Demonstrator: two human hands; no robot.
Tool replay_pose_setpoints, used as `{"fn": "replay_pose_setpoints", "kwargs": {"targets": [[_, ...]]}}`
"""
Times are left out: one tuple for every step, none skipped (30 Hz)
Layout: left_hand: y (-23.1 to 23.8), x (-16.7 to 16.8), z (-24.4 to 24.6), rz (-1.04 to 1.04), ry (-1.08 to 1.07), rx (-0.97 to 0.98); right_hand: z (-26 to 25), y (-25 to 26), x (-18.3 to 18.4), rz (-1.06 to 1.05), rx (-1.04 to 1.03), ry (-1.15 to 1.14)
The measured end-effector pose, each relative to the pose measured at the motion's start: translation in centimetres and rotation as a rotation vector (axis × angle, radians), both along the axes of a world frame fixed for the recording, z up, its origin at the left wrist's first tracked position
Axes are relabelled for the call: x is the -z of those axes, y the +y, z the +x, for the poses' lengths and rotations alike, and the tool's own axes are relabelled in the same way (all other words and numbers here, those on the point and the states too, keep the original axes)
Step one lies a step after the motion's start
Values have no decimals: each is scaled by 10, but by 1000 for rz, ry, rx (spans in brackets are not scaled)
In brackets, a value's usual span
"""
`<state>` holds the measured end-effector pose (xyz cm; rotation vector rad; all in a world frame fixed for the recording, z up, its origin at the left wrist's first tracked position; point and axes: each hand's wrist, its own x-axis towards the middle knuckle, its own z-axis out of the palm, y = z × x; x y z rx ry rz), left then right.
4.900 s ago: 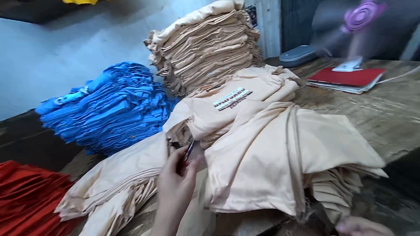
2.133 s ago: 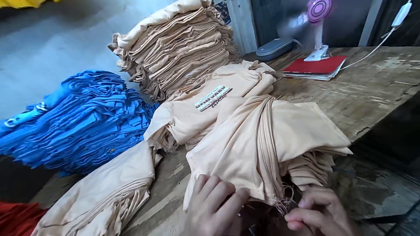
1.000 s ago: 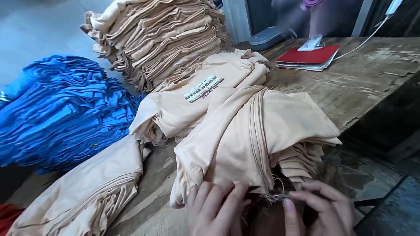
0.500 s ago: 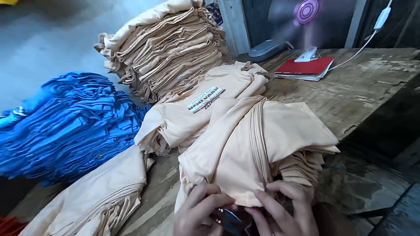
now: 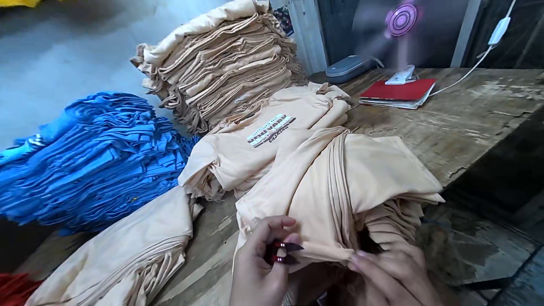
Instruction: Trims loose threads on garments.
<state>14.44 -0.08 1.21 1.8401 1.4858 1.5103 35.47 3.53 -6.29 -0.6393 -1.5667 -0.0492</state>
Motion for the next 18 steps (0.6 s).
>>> {"fn": "replay_pose_setpoints", "kwargs": {"targets": [[-3, 0, 0, -7, 3, 31, 6, -4, 2, -17, -1, 10], [-7, 0, -1, 9, 31, 50, 10, -9, 2, -49, -31, 23], [-11, 1, -1, 57, 113, 46, 13, -15, 3, -77, -78, 34], [-14, 2, -1, 143, 233, 21, 15, -21, 4, -95, -115, 35], [-18, 2, 2, 250, 360, -14, 15, -25, 4, -93, -137, 34], [-22, 2, 5, 362, 489, -48, 14, -28, 5, -87, -153, 34], [-27, 2, 10, 464, 620, -85, 12, -31, 5, -85, -161, 34], [-31, 3, 16, 559, 750, -112, 11, -32, 5, -83, -165, 30], [-32, 4, 21, 646, 859, -133, 9, -33, 5, -77, -172, 23], [-31, 7, 24, 704, 939, -156, 8, -32, 5, -69, -180, 14], [-28, 9, 25, 744, 989, -184, 7, -32, 5, -65, -188, 2], [-24, 11, 25, 758, 1008, -207, 6, -31, 5, -65, -185, -6], [-21, 12, 24, 752, 1002, -227, 5, -30, 6, -71, -166, -6], [-20, 11, 23, 729, 970, -239, 5, -29, 7, -86, -125, 0], [-20, 10, 22, 669, 912, -244, 4, -28, 7, -114, -61, 5], [-20, 8, 21, 577, 836, -233, 3, -27, 5, -149, -7, 17], [-20, 5, 19, 464, 757, -193, 1, -24, 3, -185, 13, 34], [-18, 1, 16, 358, 673, -130, -2, -21, -2, -214, -9, 55]]}}
